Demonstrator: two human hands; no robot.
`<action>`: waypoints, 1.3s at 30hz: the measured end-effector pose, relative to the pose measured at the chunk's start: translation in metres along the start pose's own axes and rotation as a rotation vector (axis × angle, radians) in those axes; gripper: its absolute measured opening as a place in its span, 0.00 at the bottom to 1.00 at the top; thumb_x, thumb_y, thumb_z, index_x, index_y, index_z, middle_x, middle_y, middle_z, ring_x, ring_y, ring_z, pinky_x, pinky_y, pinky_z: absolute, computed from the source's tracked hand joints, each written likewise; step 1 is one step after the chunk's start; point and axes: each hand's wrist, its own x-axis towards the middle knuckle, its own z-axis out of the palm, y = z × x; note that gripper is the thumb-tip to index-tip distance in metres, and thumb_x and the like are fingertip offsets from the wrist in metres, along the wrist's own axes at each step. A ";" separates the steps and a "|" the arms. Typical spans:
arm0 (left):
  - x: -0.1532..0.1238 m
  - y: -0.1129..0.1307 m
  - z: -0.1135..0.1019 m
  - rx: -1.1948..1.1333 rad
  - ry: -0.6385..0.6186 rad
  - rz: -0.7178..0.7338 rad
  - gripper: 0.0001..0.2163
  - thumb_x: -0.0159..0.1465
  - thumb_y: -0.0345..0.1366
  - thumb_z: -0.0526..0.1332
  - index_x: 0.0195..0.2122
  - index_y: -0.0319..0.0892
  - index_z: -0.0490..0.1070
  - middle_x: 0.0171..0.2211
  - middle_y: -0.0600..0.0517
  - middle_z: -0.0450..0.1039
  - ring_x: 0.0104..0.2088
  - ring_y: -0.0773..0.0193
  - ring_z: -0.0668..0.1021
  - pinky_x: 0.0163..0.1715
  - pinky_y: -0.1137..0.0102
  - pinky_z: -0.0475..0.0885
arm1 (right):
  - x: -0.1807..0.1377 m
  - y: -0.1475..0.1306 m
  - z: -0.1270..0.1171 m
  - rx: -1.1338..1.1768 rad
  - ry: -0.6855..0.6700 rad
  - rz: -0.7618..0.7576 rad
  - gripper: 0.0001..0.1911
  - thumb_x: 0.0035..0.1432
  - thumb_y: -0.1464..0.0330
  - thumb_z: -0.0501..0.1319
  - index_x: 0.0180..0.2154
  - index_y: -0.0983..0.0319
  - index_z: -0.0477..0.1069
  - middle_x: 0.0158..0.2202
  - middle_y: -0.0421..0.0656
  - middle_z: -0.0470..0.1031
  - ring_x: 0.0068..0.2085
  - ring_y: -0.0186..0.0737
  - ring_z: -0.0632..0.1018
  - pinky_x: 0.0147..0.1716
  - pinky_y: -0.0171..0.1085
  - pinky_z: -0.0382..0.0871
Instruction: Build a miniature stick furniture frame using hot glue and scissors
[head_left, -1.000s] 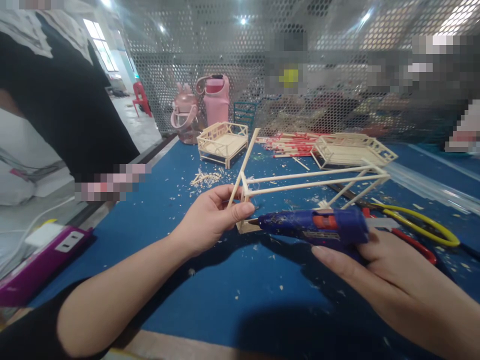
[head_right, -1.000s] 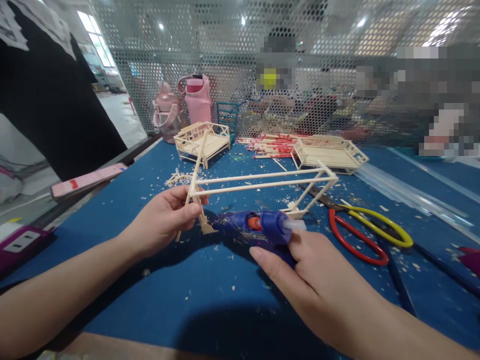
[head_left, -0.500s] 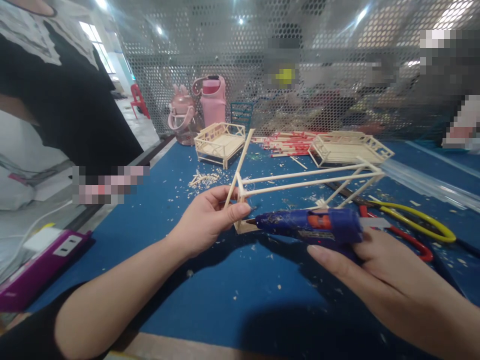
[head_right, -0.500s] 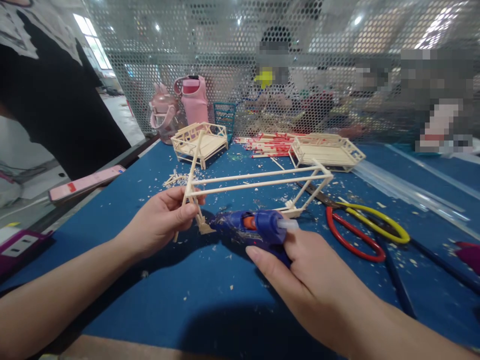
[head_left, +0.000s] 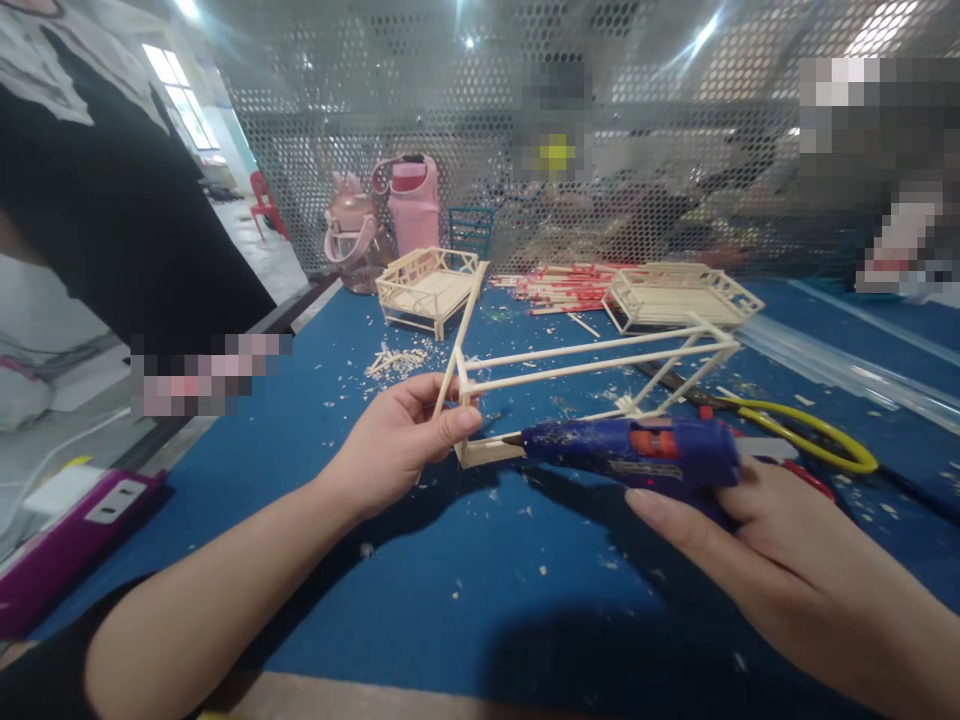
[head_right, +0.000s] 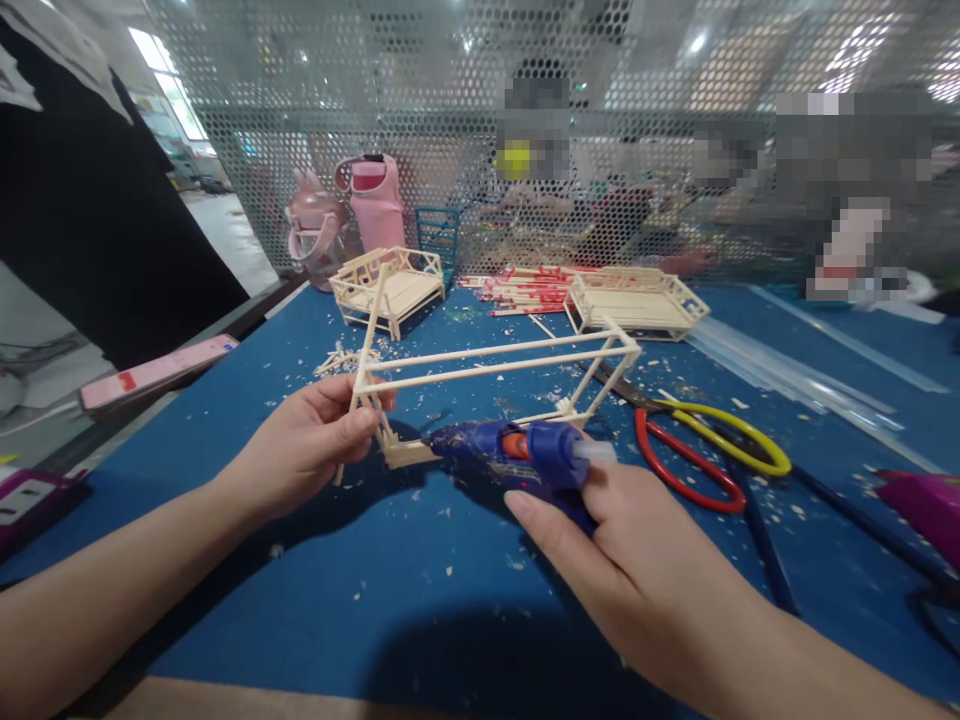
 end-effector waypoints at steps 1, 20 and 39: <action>0.000 0.000 0.000 0.002 0.000 0.002 0.14 0.50 0.43 0.71 0.31 0.40 0.73 0.21 0.59 0.64 0.18 0.76 0.59 0.18 0.76 0.55 | -0.001 0.001 -0.001 -0.006 0.010 0.010 0.16 0.60 0.57 0.51 0.34 0.54 0.76 0.31 0.41 0.81 0.33 0.50 0.81 0.28 0.43 0.79; 0.002 0.003 -0.003 0.094 0.047 -0.044 0.16 0.51 0.46 0.69 0.33 0.40 0.74 0.20 0.58 0.60 0.19 0.75 0.57 0.17 0.76 0.52 | -0.015 0.022 -0.018 0.006 0.030 0.153 0.16 0.60 0.57 0.51 0.33 0.59 0.73 0.31 0.45 0.79 0.32 0.47 0.80 0.28 0.42 0.76; -0.002 0.015 -0.007 0.107 0.235 -0.107 0.18 0.44 0.49 0.72 0.34 0.48 0.78 0.30 0.54 0.77 0.32 0.62 0.75 0.33 0.72 0.69 | 0.127 0.171 -0.086 -0.593 0.363 0.357 0.23 0.58 0.69 0.52 0.54 0.70 0.63 0.50 0.60 0.72 0.44 0.57 0.76 0.40 0.49 0.69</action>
